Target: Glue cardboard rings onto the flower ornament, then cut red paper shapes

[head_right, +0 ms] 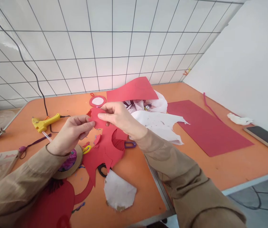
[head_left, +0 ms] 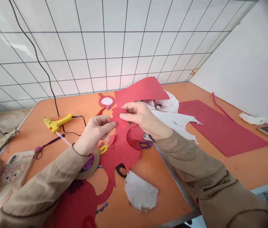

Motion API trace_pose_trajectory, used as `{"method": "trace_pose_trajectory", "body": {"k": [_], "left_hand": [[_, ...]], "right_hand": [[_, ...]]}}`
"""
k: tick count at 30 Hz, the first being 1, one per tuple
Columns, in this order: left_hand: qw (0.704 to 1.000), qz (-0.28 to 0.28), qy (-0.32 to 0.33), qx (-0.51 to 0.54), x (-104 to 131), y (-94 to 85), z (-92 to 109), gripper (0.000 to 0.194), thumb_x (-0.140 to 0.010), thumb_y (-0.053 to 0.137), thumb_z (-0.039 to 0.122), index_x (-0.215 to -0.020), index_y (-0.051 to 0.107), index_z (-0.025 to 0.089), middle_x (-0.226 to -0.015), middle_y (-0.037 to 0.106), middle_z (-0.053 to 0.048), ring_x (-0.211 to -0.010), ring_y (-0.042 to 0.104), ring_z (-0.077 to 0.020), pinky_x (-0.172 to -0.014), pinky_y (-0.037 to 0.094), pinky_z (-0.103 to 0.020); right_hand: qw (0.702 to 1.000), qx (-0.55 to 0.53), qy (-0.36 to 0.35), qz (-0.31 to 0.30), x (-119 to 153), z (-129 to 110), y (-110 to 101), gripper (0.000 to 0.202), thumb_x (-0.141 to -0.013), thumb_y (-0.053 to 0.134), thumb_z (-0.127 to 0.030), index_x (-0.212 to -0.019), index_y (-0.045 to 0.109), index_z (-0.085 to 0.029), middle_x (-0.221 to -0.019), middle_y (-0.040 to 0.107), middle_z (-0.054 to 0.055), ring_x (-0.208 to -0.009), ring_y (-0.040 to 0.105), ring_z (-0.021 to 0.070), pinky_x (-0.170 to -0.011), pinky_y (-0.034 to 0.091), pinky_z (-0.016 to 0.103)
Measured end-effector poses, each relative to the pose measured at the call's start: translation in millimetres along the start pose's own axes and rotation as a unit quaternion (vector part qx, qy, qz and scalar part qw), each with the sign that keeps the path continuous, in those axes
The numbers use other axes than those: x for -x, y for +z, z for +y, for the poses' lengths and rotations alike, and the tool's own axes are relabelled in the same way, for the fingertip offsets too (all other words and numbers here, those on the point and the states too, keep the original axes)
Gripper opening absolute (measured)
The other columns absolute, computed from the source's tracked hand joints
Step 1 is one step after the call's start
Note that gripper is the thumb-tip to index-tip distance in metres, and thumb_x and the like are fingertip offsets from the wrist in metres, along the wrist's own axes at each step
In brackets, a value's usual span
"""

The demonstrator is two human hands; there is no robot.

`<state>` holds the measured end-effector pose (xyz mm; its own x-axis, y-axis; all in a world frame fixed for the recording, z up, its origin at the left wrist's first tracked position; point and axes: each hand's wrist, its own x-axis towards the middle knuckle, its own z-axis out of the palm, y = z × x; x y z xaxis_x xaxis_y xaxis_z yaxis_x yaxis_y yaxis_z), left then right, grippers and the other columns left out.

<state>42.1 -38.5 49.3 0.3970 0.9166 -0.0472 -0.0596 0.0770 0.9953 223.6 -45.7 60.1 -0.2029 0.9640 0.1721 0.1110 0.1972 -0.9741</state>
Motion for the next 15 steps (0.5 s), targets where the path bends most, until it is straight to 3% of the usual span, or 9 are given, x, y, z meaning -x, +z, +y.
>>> {"method": "trace_pose_trajectory", "body": {"k": [7,10,13,15], "left_hand": [[1.0,-0.013,0.0,0.013,-0.7,-4.0,0.4,0.028,-0.071,0.077,0.027,-0.057,0.057,0.013,-0.048,0.043,0.005,-0.04,0.031,-0.0019,-0.038,0.02,-0.017],[0.996,0.015,-0.038,0.076,-0.9,-3.8,3.0,0.021,-0.079,0.068,0.028,-0.066,0.063,0.012,-0.058,0.057,-0.001,-0.045,0.045,-0.0053,-0.04,0.031,-0.016],[0.978,0.05,-0.099,0.179,-1.4,-3.0,6.8,0.012,-0.079,0.055,0.012,-0.079,0.067,0.011,-0.077,0.067,-0.008,-0.069,0.066,-0.0146,-0.063,0.055,-0.024],[0.969,0.065,-0.112,0.21,-1.6,-2.6,7.8,0.027,-0.065,0.048,-0.005,-0.078,0.067,0.009,-0.082,0.069,-0.009,-0.085,0.07,-0.0184,-0.084,0.058,-0.031]], "right_hand": [[0.997,0.069,-0.029,0.012,4.7,-4.4,-0.4,0.024,-0.077,0.066,-0.028,-0.062,0.051,-0.018,-0.052,0.048,-0.006,-0.047,0.052,0.0089,-0.048,0.041,0.023],[0.993,0.104,-0.042,0.042,4.3,-3.1,0.1,0.026,-0.078,0.063,-0.026,-0.06,0.046,-0.019,-0.051,0.045,-0.007,-0.046,0.05,0.0094,-0.048,0.037,0.024],[0.978,0.186,-0.057,0.08,1.2,1.7,-0.2,0.026,-0.076,0.061,-0.02,-0.057,0.043,-0.019,-0.051,0.04,-0.007,-0.048,0.043,0.0085,-0.049,0.03,0.025],[0.962,0.244,-0.068,0.099,-1.0,5.6,-0.3,0.027,-0.076,0.059,-0.017,-0.056,0.042,-0.019,-0.052,0.037,-0.006,-0.05,0.037,0.0082,-0.051,0.027,0.026]]}}
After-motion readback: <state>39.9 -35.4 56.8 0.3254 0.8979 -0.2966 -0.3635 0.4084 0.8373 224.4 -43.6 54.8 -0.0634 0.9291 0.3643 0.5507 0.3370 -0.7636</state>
